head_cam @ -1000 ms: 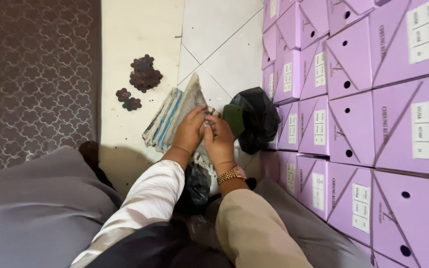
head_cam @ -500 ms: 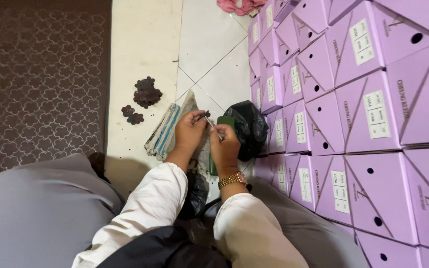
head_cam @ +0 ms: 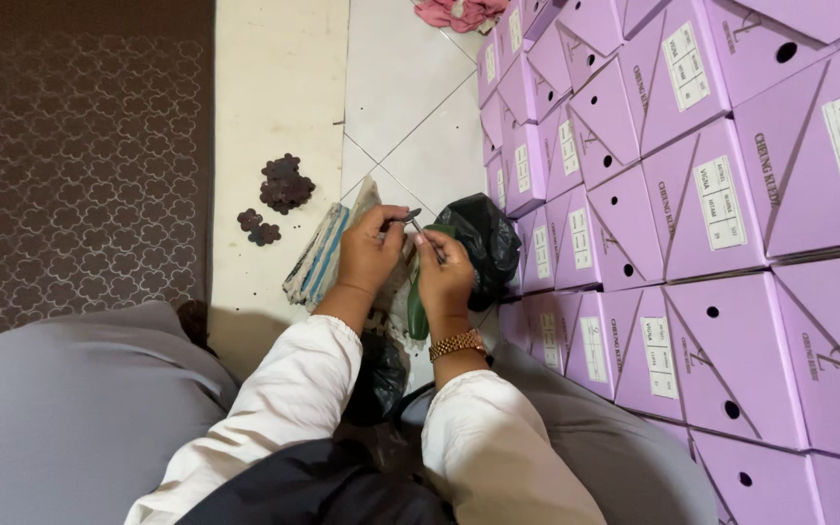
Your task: The person sits on the floor and uses a small metal tool to attach dark flower-shaped decorations to the straps of green flip-flops. They repeatedly pick up a decoration, position it on the slipper, and press it into place.
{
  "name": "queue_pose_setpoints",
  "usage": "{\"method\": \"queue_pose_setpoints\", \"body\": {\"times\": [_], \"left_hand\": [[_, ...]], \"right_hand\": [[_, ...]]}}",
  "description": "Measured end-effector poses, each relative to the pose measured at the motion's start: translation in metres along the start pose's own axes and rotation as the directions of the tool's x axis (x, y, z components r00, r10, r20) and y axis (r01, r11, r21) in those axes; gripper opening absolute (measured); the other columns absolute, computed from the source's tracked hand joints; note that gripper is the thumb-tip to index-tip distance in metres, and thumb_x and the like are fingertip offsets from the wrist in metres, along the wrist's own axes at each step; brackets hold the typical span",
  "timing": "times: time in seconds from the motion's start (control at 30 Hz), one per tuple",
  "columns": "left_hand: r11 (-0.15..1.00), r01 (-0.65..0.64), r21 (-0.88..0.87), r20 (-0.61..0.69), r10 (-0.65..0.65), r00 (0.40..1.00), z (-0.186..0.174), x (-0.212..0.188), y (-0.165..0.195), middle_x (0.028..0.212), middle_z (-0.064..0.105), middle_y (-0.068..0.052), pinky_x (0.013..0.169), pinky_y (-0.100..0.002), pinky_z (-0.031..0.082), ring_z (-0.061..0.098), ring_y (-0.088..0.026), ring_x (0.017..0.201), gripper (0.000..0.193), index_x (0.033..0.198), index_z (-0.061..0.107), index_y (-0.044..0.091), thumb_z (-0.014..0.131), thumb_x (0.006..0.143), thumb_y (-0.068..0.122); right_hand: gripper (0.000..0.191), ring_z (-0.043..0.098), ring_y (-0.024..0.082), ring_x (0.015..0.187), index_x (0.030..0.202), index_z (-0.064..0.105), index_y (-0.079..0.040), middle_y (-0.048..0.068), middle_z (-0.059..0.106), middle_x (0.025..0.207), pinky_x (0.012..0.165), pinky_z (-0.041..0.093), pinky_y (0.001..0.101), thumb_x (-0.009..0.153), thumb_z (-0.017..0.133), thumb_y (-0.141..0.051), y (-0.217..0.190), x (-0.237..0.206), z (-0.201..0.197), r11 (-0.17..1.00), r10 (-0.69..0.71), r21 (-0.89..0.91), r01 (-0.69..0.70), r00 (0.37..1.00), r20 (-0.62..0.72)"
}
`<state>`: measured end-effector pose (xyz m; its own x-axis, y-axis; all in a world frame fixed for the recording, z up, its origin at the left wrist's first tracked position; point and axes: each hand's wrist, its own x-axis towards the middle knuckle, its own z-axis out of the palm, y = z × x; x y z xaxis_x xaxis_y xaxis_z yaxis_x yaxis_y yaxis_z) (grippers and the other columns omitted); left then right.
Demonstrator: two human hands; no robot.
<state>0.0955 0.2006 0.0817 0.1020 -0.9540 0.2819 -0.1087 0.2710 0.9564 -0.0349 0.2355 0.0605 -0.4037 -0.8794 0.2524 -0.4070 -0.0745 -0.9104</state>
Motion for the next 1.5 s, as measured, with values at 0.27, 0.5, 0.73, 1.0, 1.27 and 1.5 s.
{"method": "queue_pose_setpoints", "body": {"times": [0.27, 0.5, 0.73, 1.0, 1.27, 1.5], "left_hand": [[0.998, 0.05, 0.025, 0.063, -0.051, 0.997, -0.002, 0.004, -0.011, 0.09, 0.077, -0.007, 0.071, -0.028, 0.057, 0.073, -0.014, 0.077, 0.013, 0.103, 0.073, 0.007, 0.066, 0.093, 0.004], [0.994, 0.079, -0.073, 0.048, -0.076, 0.996, 0.007, 0.0, -0.035, 0.091, 0.075, -0.006, 0.076, -0.027, 0.058, 0.07, -0.01, 0.083, 0.013, 0.105, 0.07, 0.005, 0.07, 0.092, 0.004], [0.988, 0.151, -0.027, 0.023, -0.151, 0.988, 0.006, -0.005, -0.037, 0.09, 0.076, -0.005, 0.074, -0.025, 0.057, 0.07, -0.008, 0.08, 0.013, 0.104, 0.071, 0.004, 0.07, 0.091, 0.004], [0.98, 0.169, -0.101, 0.023, -0.168, 0.986, 0.013, -0.007, -0.044, 0.095, 0.077, -0.006, 0.074, -0.024, 0.057, 0.071, -0.008, 0.083, 0.013, 0.106, 0.069, 0.003, 0.067, 0.093, 0.002], [0.932, 0.193, -0.305, -0.006, -0.205, 0.979, 0.015, -0.007, -0.07, 0.098, 0.074, -0.004, 0.077, -0.022, 0.057, 0.069, -0.007, 0.086, 0.014, 0.107, 0.065, 0.002, 0.066, 0.093, 0.0], [0.931, 0.275, -0.239, 0.01, -0.281, 0.96, 0.012, -0.005, -0.074, 0.089, 0.074, -0.002, 0.064, -0.02, 0.05, 0.063, -0.004, 0.074, 0.014, 0.107, 0.068, 0.003, 0.07, 0.094, 0.004]], "right_hand": [[0.019, 0.062, 0.006, 0.071, 0.101, 0.075, -0.001, 0.001, 0.071, 0.083, 0.066, 0.052, 0.0235, 0.097, 0.071, -0.019, 0.008, 0.002, 0.009, 0.987, 0.15, 0.043, -0.152, 0.988, 0.044], [0.024, 0.053, 0.004, 0.06, 0.107, 0.073, -0.002, -0.002, 0.066, 0.072, 0.055, 0.045, 0.0222, 0.1, 0.065, -0.024, 0.009, 0.002, 0.011, 0.958, 0.282, 0.016, -0.287, 0.948, 0.151], [0.028, 0.057, 0.005, 0.066, 0.101, 0.07, 0.0, -0.001, 0.067, 0.079, 0.057, 0.045, 0.022, 0.098, 0.069, -0.027, 0.02, 0.002, 0.016, 0.935, 0.248, 0.226, -0.272, 0.96, 0.129], [0.039, 0.04, 0.006, 0.051, 0.093, 0.067, -0.006, -0.004, 0.05, 0.065, 0.047, 0.031, 0.024, 0.104, 0.056, -0.042, 0.02, 0.006, 0.017, 0.638, 0.635, 0.259, -0.725, 0.686, 0.355], [0.035, 0.037, 0.008, 0.049, 0.098, 0.062, -0.008, -0.005, 0.047, 0.064, 0.047, 0.033, 0.0239, 0.102, 0.059, -0.042, 0.011, 0.007, 0.013, 0.459, 0.671, 0.28, -0.843, 0.536, 0.512], [0.015, 0.059, 0.006, 0.073, 0.105, 0.066, -0.005, 0.001, 0.071, 0.087, 0.065, 0.045, 0.0213, 0.098, 0.072, -0.018, 0.028, 0.008, 0.031, 0.839, 0.252, 0.401, -0.367, 0.916, 0.312]]}}
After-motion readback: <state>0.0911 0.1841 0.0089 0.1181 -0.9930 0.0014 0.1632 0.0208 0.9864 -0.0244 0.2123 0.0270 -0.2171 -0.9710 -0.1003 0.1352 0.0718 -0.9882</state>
